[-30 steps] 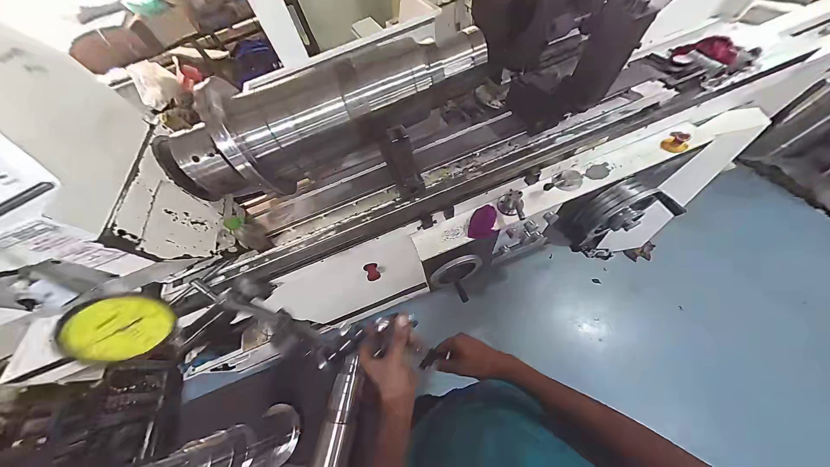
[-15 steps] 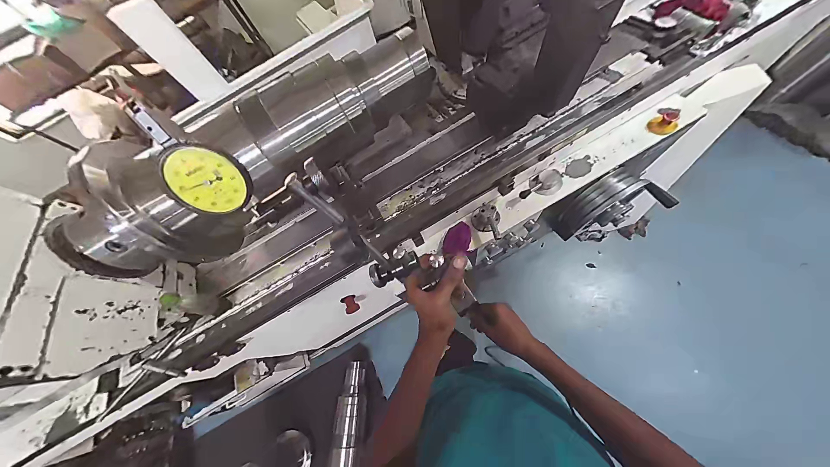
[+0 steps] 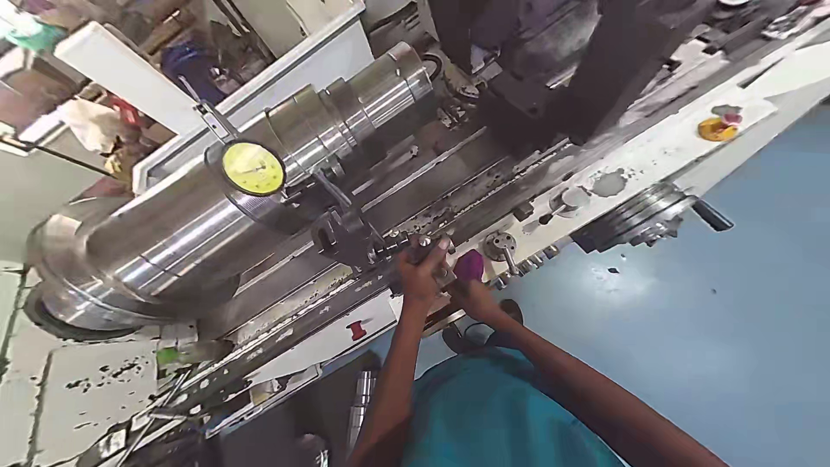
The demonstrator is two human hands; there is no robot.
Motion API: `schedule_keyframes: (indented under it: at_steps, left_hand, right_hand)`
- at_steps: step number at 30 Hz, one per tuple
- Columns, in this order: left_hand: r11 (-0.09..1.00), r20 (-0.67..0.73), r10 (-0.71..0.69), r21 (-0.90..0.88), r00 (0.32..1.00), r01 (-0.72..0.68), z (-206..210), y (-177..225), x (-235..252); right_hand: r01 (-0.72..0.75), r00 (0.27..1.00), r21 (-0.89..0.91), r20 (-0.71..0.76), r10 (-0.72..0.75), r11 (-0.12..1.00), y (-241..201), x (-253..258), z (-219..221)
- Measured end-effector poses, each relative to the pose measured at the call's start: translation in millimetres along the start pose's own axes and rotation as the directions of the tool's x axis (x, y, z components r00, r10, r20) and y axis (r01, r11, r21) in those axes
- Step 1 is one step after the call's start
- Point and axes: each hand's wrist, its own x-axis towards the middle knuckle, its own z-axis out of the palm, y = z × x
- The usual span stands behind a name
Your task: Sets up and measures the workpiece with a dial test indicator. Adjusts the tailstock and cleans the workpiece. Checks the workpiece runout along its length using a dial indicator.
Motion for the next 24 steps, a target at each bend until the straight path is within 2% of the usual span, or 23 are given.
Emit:
schedule_keyframes:
  at_steps: [5,10,13,17,20,22,24]
  left_hand:
    - [0.998,-0.022,0.023,0.065,1.000,-0.021,-13,-14,15]
    - [0.997,-0.071,0.061,0.043,0.996,-0.058,-13,-7,19]
    - [0.997,-0.079,0.080,0.008,0.994,-0.079,-18,-3,19]
    - [0.994,-0.081,0.096,0.065,0.992,-0.091,-14,-8,20]
    - [0.994,-0.109,0.099,0.061,0.989,-0.093,-10,-9,17]
    - [0.994,-0.121,0.100,0.052,0.988,-0.094,-9,-7,20]
    - [0.994,-0.124,0.100,0.054,0.987,-0.094,-8,-8,20]
  right_hand:
    - [-0.019,1.000,-0.061,0.005,0.019,0.998,-4,19,1]
    - [-0.038,0.992,-0.258,0.105,0.067,0.965,-14,23,-11]
    - [-0.040,0.982,-0.314,0.163,0.095,0.949,-19,21,-14]
    - [-0.036,0.972,-0.386,0.202,0.123,0.922,-20,24,-18]
    - [0.037,0.980,-0.424,0.191,0.050,0.905,-12,24,-14]
    - [0.113,0.988,-0.459,0.147,-0.051,0.881,-10,25,-13]
    - [0.150,0.980,-0.511,0.192,-0.057,0.846,-19,22,-17]
